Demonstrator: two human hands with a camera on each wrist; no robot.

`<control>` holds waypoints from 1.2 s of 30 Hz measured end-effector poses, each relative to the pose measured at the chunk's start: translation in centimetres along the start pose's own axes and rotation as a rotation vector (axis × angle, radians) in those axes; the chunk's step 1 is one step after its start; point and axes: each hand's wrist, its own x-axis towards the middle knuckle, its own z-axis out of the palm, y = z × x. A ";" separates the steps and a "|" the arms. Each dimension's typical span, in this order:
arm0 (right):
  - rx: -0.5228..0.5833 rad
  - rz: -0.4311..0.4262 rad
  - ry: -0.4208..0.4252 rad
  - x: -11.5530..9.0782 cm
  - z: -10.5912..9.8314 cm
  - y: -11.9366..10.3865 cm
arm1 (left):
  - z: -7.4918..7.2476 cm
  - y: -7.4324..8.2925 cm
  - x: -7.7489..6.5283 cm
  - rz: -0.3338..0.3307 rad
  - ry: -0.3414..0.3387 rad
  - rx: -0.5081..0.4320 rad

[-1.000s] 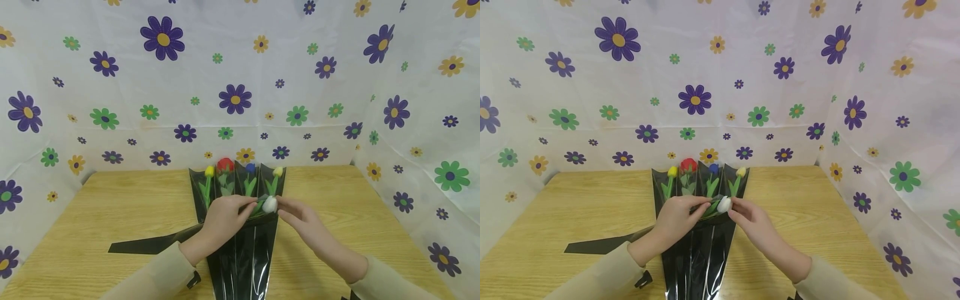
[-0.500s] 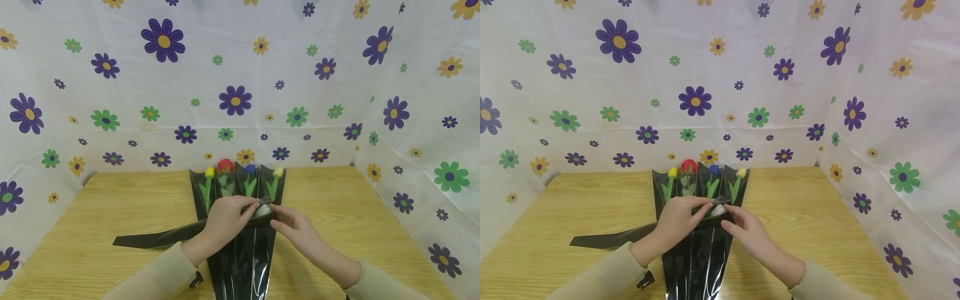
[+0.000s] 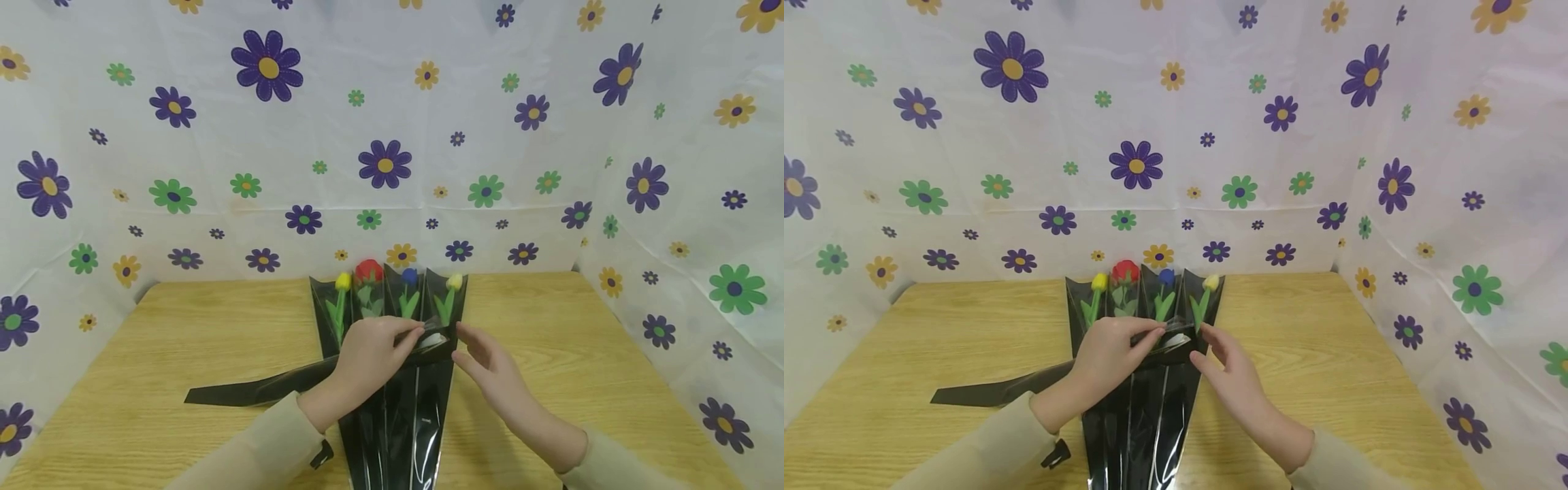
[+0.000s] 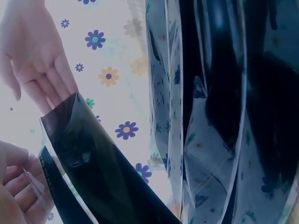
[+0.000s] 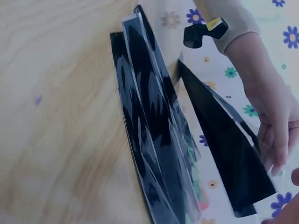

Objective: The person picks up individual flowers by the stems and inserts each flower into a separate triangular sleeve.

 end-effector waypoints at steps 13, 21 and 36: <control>0.411 0.279 -0.043 0.3 2.7 2.1 | -0.2 0.7 0.4 -0.045 -0.035 -0.042; 0.655 0.321 -0.242 0.7 3.4 2.9 | 0.2 1.4 0.5 -0.042 -0.059 -0.066; 0.849 0.344 -0.158 0.3 3.3 3.4 | -0.4 0.2 -0.2 -0.074 -0.188 -0.069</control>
